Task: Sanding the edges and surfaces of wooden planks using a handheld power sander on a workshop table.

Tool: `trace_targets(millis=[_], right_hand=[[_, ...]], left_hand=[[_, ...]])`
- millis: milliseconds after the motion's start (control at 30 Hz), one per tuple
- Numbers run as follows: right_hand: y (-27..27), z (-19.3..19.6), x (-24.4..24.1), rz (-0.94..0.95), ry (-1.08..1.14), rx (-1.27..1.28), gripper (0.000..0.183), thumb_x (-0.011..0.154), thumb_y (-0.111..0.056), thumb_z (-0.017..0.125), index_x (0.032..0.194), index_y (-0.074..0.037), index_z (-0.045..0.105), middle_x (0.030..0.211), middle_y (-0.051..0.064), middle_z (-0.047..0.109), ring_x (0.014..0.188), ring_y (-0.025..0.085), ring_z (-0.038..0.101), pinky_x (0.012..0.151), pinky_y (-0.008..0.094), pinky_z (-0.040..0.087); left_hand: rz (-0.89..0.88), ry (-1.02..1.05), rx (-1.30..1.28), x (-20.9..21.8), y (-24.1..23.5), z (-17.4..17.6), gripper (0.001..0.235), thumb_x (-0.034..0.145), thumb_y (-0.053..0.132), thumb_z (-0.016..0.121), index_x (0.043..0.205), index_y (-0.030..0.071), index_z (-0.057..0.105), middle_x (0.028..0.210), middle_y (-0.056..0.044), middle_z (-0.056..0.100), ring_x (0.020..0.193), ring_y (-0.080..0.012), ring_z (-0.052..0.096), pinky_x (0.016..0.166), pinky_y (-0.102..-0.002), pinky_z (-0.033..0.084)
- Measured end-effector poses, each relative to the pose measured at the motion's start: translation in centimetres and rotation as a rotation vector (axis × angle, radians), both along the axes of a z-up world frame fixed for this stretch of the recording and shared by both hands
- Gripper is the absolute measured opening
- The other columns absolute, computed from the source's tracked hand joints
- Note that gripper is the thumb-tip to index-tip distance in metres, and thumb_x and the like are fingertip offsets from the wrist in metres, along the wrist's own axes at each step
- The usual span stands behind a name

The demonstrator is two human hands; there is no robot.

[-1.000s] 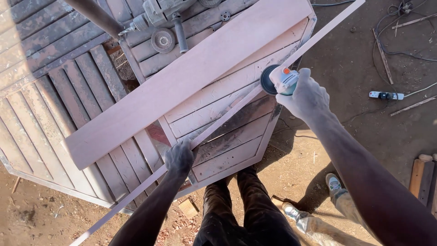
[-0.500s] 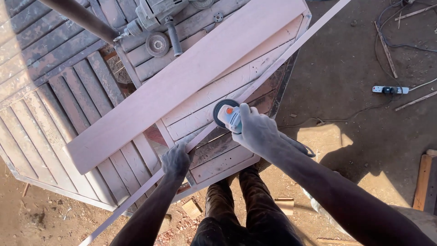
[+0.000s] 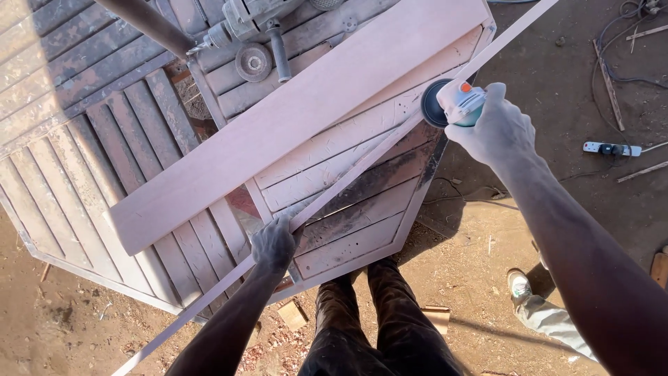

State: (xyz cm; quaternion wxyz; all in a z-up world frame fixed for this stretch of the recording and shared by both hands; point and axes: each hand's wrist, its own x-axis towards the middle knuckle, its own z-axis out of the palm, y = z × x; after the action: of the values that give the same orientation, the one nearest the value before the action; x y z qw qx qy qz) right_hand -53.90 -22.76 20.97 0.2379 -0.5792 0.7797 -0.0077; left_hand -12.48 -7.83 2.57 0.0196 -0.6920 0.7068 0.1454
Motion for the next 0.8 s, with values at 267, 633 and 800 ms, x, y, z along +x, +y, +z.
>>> trace_targets(millis=[267,633,800], right_hand=[[1.2,0.3,3.2,-0.014,-0.069,0.040,0.067,0.088,-0.038,0.080,0.132,0.002,0.047,0.120,0.038,0.063,0.104,0.058,0.067,0.081,0.059,0.053],[7.1,-2.2,11.9,0.298,-0.068,0.051,0.063,0.081,-0.039,0.079,0.125,-0.008,0.047,0.111,0.026,0.066,0.089,0.050,0.074,0.071,0.056,0.061],[6.9,-2.2,10.9,0.239,-0.059,0.016,0.067,0.082,-0.041,0.079,0.129,-0.007,0.046,0.110,0.027,0.066,0.090,0.051,0.073,0.069,0.056,0.061]], left_hand=[[-0.025,0.009,-0.091,-0.3,-0.1,-0.5,0.035,0.076,0.049,0.076,0.083,0.016,0.067,0.070,-0.011,0.067,0.073,-0.0350,0.074,0.060,-0.048,0.059],[-0.013,0.003,0.011,-0.6,-0.2,-0.6,0.028,0.079,0.044,0.069,0.091,0.019,0.065,0.075,-0.007,0.069,0.075,-0.0327,0.075,0.065,-0.048,0.059],[-0.021,-0.002,0.021,-0.4,-0.1,-0.3,0.029,0.078,0.043,0.070,0.090,0.018,0.065,0.077,-0.008,0.069,0.077,-0.0334,0.075,0.065,-0.048,0.060]])
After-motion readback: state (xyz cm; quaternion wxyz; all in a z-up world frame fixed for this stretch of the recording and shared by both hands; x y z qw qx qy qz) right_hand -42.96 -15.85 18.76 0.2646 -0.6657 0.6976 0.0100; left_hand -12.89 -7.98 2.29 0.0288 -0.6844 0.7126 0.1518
